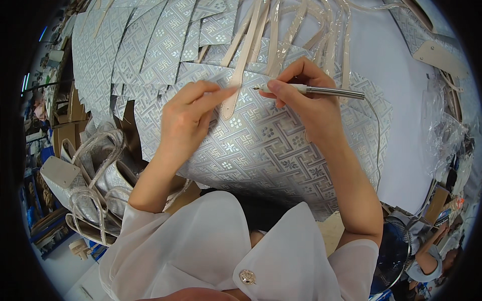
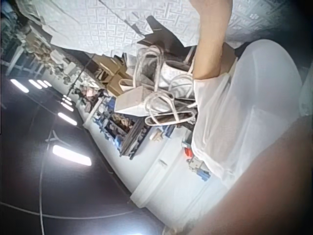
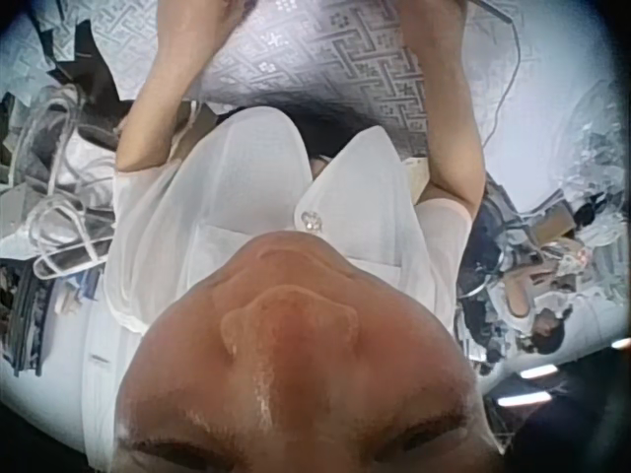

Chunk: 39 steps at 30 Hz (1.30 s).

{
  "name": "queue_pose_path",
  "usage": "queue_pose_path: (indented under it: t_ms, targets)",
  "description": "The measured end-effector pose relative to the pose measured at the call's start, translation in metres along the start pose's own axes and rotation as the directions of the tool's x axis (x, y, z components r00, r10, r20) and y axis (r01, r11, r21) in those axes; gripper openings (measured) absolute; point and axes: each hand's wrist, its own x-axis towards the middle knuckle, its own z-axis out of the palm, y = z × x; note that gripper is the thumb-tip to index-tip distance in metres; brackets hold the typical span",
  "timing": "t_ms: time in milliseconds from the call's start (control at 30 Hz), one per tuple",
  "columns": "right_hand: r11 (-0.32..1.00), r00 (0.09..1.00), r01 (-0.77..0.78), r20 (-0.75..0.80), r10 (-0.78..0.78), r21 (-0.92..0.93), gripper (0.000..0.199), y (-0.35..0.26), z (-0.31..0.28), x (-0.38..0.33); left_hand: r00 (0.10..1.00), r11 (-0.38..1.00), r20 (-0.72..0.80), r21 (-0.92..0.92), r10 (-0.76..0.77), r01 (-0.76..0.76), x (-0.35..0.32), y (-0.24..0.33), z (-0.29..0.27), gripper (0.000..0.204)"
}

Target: The recorder marks and assembles components of white handbags at a production workstation.

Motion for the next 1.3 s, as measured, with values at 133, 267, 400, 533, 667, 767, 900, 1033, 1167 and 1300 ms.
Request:
queue_pose_path:
  t_ms: [133,267,400,533,667,767,900,1033,1167,1300]
  targets:
    - [0.999,1.0,-0.029,-0.007,0.03,0.046,0.008,-0.002,0.001,0.001,0.958,0.873,-0.083,-0.44,-0.273,0.211,0.015,0.0,0.012,0.025]
    - [0.996,0.996,-0.084,0.007,0.085,-0.008,0.009,-0.009,0.005,0.007,0.971,0.91,0.132,-0.341,-0.201,0.235,0.025,-0.004,0.008,0.017]
    - [0.979,0.994,-0.063,0.078,0.08,-0.195,0.01,-0.01,0.014,0.013,0.972,0.944,0.205,-0.281,-0.115,0.171,0.034,-0.016,0.016,0.013]
    - [0.933,0.997,0.024,0.078,0.004,-0.36,0.011,0.0,0.019,0.013,0.951,0.841,0.155,-0.445,-0.267,0.309,0.03,-0.015,0.015,0.012]
    - [0.875,0.991,0.126,0.103,-0.087,-0.468,0.012,0.004,0.021,0.011,0.896,0.717,0.278,-0.538,-0.345,0.443,0.032,-0.016,0.01,0.012]
    - [0.845,0.988,0.151,0.114,-0.107,-0.513,0.012,0.004,0.021,0.01,0.896,0.707,0.281,-0.55,-0.345,0.445,0.031,-0.018,0.011,0.012]
    - [0.853,0.987,0.152,0.118,-0.107,-0.499,0.012,0.006,0.022,0.011,0.895,0.672,0.27,-0.591,-0.356,0.446,0.029,-0.02,0.015,0.011]
    - [0.855,0.986,0.16,0.125,-0.112,-0.494,0.012,0.007,0.021,0.011,0.893,0.664,0.273,-0.598,-0.358,0.449,0.028,-0.021,0.016,0.01]
    - [0.868,0.986,0.156,0.131,-0.106,-0.471,0.012,0.008,0.019,0.011,0.881,0.631,0.293,-0.616,-0.372,0.472,0.029,-0.021,0.017,0.01]
    - [0.875,0.986,0.145,0.139,-0.091,-0.462,0.011,0.006,0.016,0.01,0.887,0.732,0.168,-0.51,-0.43,0.452,0.035,-0.017,0.015,0.017]
